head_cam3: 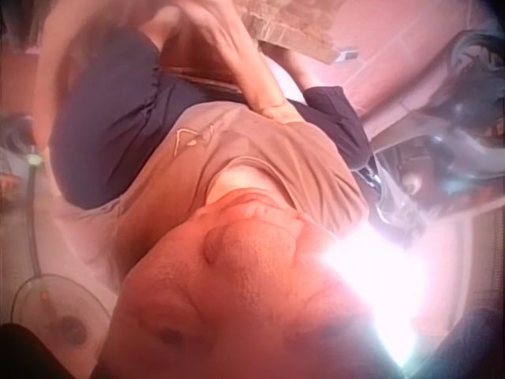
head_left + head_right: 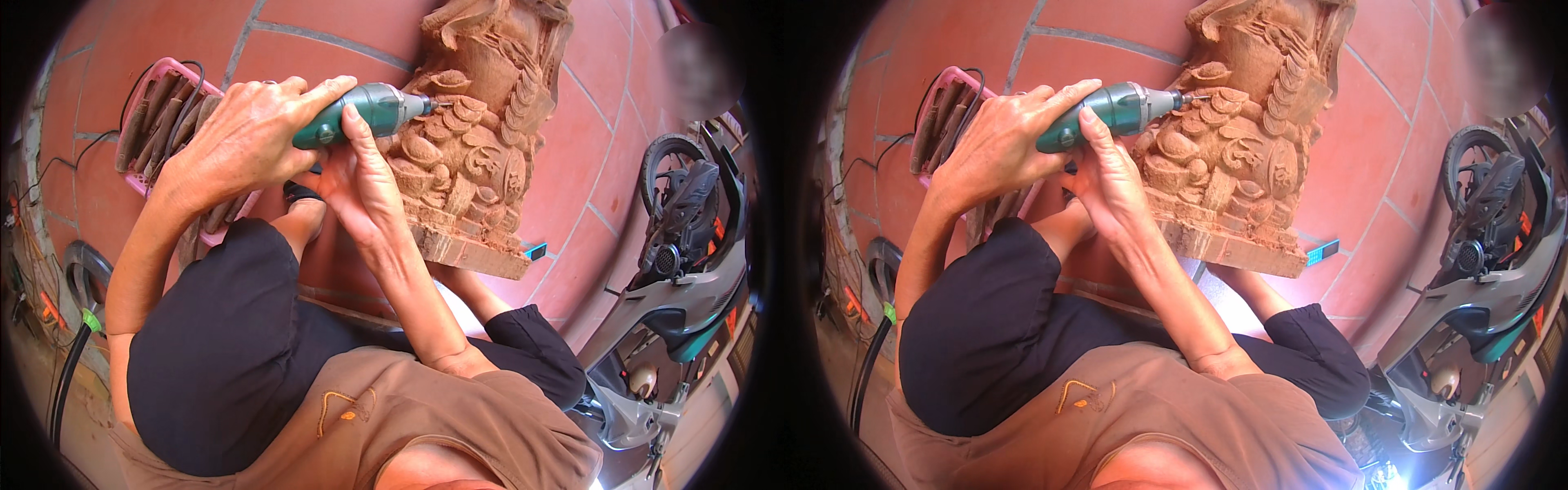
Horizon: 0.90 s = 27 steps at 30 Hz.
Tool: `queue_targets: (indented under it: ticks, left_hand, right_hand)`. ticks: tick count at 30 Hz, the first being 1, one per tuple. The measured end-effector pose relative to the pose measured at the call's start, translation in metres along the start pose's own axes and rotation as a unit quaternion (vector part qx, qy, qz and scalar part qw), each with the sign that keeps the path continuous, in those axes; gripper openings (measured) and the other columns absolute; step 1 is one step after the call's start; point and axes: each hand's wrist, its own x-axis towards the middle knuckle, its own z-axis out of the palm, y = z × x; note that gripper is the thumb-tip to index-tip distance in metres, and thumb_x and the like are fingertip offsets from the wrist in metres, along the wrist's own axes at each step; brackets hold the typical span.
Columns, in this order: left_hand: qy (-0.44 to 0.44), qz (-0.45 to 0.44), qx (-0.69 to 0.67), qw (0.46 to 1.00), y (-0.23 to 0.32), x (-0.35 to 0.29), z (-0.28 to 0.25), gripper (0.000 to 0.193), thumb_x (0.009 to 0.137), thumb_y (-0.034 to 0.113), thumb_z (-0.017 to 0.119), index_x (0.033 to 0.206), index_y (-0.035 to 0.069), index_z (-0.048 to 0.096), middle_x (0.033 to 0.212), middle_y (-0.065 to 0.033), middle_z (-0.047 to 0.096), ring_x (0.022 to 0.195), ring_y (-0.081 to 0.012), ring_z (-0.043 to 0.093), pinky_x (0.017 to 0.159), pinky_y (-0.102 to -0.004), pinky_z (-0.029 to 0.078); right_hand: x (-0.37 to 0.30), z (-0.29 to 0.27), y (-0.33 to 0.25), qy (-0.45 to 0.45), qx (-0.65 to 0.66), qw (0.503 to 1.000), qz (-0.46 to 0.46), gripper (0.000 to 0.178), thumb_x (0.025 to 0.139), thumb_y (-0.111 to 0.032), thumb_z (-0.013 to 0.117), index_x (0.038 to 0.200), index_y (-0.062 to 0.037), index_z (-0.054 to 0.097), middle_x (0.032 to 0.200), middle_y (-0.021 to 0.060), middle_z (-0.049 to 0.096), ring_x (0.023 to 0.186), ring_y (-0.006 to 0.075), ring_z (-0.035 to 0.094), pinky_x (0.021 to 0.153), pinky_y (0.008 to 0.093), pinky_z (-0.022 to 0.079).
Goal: The person carves a wooden block using a rotary tool and hand chisels. They refine the surface details of a relief design, switching between power and manual tools to shape the wood.
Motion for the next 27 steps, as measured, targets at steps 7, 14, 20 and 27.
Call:
queue_targets:
  ticks: [7, 14, 20, 27]
  left_hand:
    - [-0.030, -0.027, -0.005, 0.999, 0.002, 0.005, -0.003, 0.076, 0.066, 0.011, 0.072, 0.139, 0.015, 0.049, 0.092, -0.0166, 0.065, 0.082, -0.0387, 0.063, 0.074, -0.0463, 0.050]
    - [-0.021, -0.011, 0.006, 1.000, -0.001, 0.003, 0.002, 0.077, 0.063, 0.010, 0.071, 0.137, 0.013, 0.050, 0.094, -0.0172, 0.065, 0.080, -0.0379, 0.064, 0.071, -0.0450, 0.051]
    - [-0.032, -0.016, 0.006, 0.999, -0.003, 0.002, -0.003, 0.078, 0.063, 0.011, 0.072, 0.137, 0.011, 0.050, 0.096, -0.0178, 0.065, 0.081, -0.0381, 0.064, 0.072, -0.0441, 0.052]
    - [-0.022, -0.011, 0.015, 1.000, -0.005, 0.003, -0.012, 0.075, 0.064, 0.010, 0.072, 0.136, 0.011, 0.051, 0.095, -0.0182, 0.066, 0.081, -0.0378, 0.065, 0.071, -0.0444, 0.052]
  right_hand:
    - [0.003, -0.002, -0.003, 0.007, 0.001, 1.000, 0.002, 0.046, 0.095, -0.039, 0.063, 0.132, -0.0154, 0.049, 0.129, 0.0040, 0.057, 0.123, 0.0196, 0.052, 0.096, 0.0506, 0.048]
    - [0.005, -0.007, 0.000, -0.008, -0.003, 1.000, 0.007, 0.046, 0.094, -0.040, 0.063, 0.132, -0.0168, 0.049, 0.129, 0.0037, 0.056, 0.123, 0.0194, 0.052, 0.095, 0.0505, 0.047]
    - [0.007, -0.003, 0.003, -0.011, 0.009, 1.000, 0.014, 0.049, 0.094, -0.041, 0.064, 0.133, -0.0171, 0.048, 0.132, 0.0034, 0.054, 0.126, 0.0200, 0.049, 0.097, 0.0506, 0.045]
    - [0.010, 0.008, 0.001, -0.041, 0.007, 0.999, 0.010, 0.052, 0.093, -0.043, 0.064, 0.135, -0.0165, 0.048, 0.133, 0.0035, 0.054, 0.126, 0.0203, 0.048, 0.099, 0.0529, 0.043]
